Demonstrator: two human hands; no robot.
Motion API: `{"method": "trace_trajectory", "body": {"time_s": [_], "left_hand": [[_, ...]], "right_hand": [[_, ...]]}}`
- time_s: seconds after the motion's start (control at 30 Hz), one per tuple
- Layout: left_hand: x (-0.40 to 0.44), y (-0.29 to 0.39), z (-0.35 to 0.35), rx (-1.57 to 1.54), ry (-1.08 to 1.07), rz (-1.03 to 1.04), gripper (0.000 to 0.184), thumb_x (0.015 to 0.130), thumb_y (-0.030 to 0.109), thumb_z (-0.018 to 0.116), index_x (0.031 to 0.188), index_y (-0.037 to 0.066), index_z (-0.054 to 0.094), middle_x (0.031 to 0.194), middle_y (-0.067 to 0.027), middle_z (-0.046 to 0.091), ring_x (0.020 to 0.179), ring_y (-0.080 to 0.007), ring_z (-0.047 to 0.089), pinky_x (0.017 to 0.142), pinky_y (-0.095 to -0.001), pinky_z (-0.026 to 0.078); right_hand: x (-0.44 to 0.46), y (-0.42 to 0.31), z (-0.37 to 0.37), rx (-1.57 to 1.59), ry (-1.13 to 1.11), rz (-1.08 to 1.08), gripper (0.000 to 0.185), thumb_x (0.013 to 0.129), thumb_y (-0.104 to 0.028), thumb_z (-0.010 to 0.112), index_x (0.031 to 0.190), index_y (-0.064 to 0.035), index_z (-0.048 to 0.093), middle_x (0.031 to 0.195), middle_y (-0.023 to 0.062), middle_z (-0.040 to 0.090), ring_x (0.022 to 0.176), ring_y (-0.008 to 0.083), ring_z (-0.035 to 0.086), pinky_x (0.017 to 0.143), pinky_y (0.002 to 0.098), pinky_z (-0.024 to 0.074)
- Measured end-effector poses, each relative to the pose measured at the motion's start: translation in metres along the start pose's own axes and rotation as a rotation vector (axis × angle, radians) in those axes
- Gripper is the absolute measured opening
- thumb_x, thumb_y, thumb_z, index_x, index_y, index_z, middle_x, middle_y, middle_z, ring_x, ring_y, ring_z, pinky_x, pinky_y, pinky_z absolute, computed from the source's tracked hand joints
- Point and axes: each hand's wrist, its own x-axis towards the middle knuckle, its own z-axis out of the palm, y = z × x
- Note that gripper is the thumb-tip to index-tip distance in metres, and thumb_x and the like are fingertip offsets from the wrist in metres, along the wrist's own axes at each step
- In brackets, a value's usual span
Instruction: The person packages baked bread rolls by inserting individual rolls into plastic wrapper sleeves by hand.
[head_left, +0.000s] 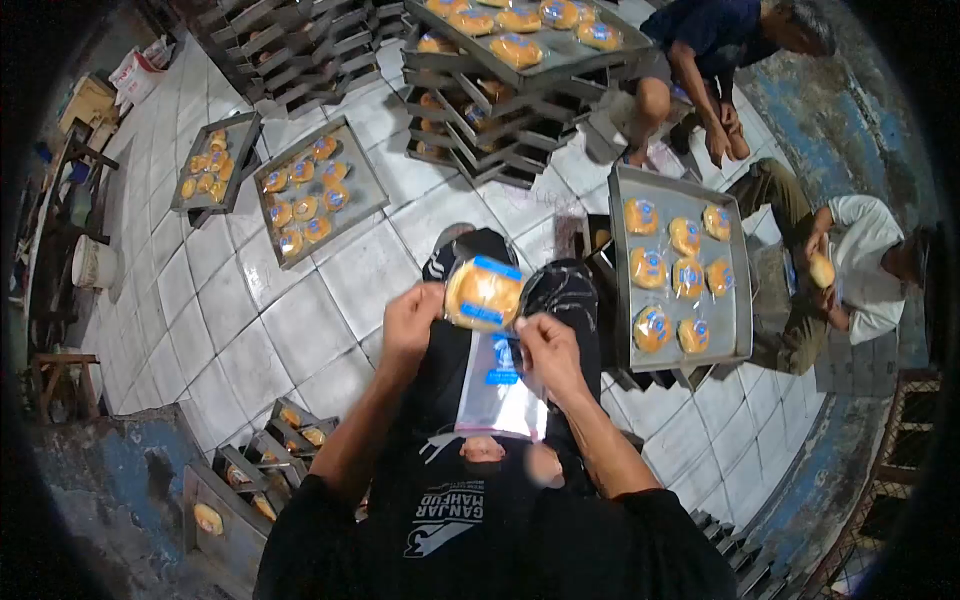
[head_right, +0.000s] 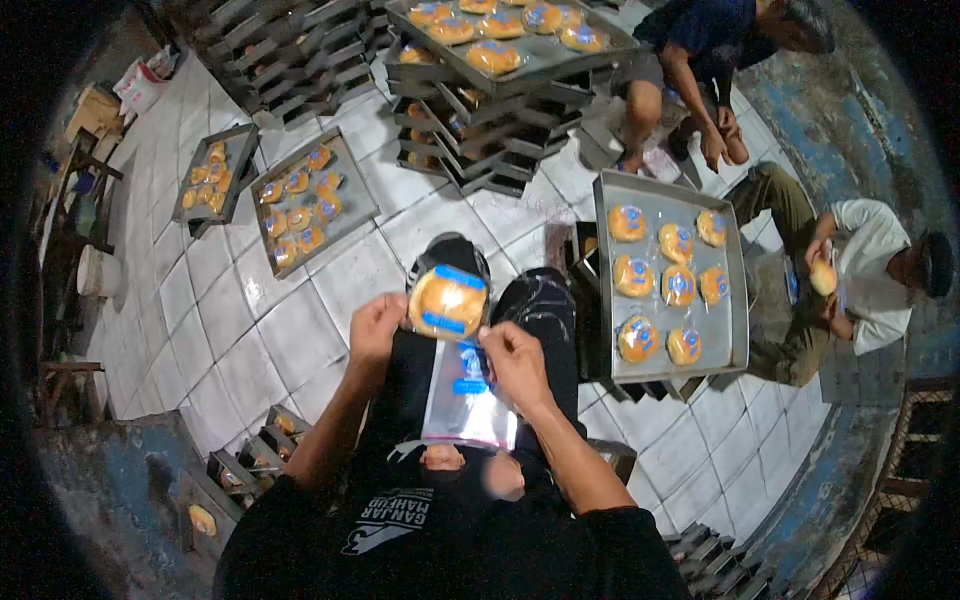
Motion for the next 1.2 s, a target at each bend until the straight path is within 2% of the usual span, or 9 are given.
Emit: {"method": "trace_trajectory", "body": {"time_s": [0.17,0.33,0.43,0.57,0.67,0.87,0.97,1.1,1.2], "left_hand": [[0.004,0.037,0.046,-0.047,-0.263,0.381,0.017,0.097,0.002,0.061,0.082,-0.005,0.062,0.105,-0.0138,0.071,0.099,-0.0164,0.061,0.087,-0.0306,0.048],[-0.008,0.03,0.052,0.403,-0.148,0.349,0.058,0.089,0.008,0.07,0.143,-0.002,0.051,0.149,-0.0206,0.051,0.133,-0.0318,0.055,0.109,-0.04,0.045],[-0.04,0.031,0.049,0.76,-0.249,0.571,0.059,0.082,0.006,0.073,0.138,0.001,0.057,0.151,-0.0227,0.049,0.137,-0.0432,0.048,0.113,-0.0476,0.042],[-0.055,0.001,0.033,1.074,-0.313,0.783,0.054,0.078,0.004,0.076,0.131,0.01,0.065,0.153,-0.0223,0.046,0.137,-0.0477,0.046,0.111,-0.0521,0.042],[-0.047,-0.006,0.028,0.947,-0.415,1.113,0.049,0.072,-0.004,0.08,0.12,0.005,0.071,0.151,-0.0249,0.049,0.141,-0.0458,0.043,0.115,-0.048,0.039],[-0.057,0.051,0.045,0.336,-0.63,-0.161,0.033,0.088,0.01,0.077,0.118,-0.001,0.071,0.121,-0.0152,0.066,0.106,-0.025,0.067,0.095,-0.0367,0.052],[-0.04,0.048,0.044,0.257,-0.535,-0.23,0.02,0.097,0.021,0.07,0.092,0.002,0.075,0.076,-0.0056,0.071,0.072,-0.0188,0.069,0.07,-0.0315,0.055],[0.006,0.086,0.083,-0.279,0.053,-0.172,0.026,0.104,0.026,0.059,0.097,0.002,0.064,0.082,-0.0108,0.071,0.067,-0.0181,0.068,0.064,-0.0295,0.054],[0.02,0.046,0.081,-0.291,-0.105,-0.314,0.024,0.103,0.028,0.061,0.096,0.005,0.061,0.078,-0.0058,0.066,0.065,-0.0157,0.065,0.059,-0.0277,0.053]], "right_hand": [[-0.04,-0.049,0.009,0.381,-0.033,-0.026,0.04,0.094,-0.016,0.075,0.128,-0.0026,0.059,0.113,0.0066,0.068,0.103,0.0154,0.066,0.076,0.0294,0.0576],[-0.02,-0.06,-0.117,-0.73,0.756,-0.646,0.052,0.09,-0.013,0.074,0.135,0.0028,0.052,0.117,0.0208,0.068,0.105,0.0355,0.067,0.094,0.0422,0.0524],[-0.034,-0.058,-0.186,-1.354,1.298,-0.838,0.046,0.091,-0.011,0.069,0.133,0.0015,0.054,0.116,0.0233,0.067,0.102,0.0408,0.066,0.089,0.0452,0.0522],[-0.078,-0.06,-0.107,-0.749,0.606,-0.451,0.048,0.089,-0.013,0.072,0.13,0.0041,0.057,0.117,0.023,0.066,0.108,0.0387,0.065,0.095,0.0443,0.0519],[-0.085,-0.04,-0.042,-0.995,0.203,-0.759,0.055,0.079,-0.018,0.079,0.128,-0.0021,0.06,0.123,0.0197,0.062,0.123,0.0387,0.057,0.114,0.0515,0.0379],[-0.091,-0.081,-0.073,-0.662,-0.247,-0.511,0.017,0.087,-0.008,0.072,0.102,-0.0009,0.068,0.09,0.0118,0.068,0.089,0.0278,0.067,0.083,0.0382,0.0534],[-0.059,-0.054,-0.159,0.176,-0.313,-0.083,0.024,0.093,-0.016,0.071,0.109,0.0023,0.069,0.094,0.0103,0.073,0.081,0.0187,0.07,0.071,0.0376,0.0549],[0.031,0.011,-0.257,-1.629,0.488,0.124,0.037,0.096,-0.034,0.07,0.106,0.0012,0.07,0.089,0.0116,0.073,0.073,0.0167,0.066,0.067,0.0344,0.0524],[0.105,0.017,-0.305,-0.595,0.507,-0.08,0.048,0.095,-0.042,0.068,0.109,0.0039,0.07,0.095,0.0207,0.074,0.082,0.0295,0.072,0.072,0.0421,0.0545]]}}
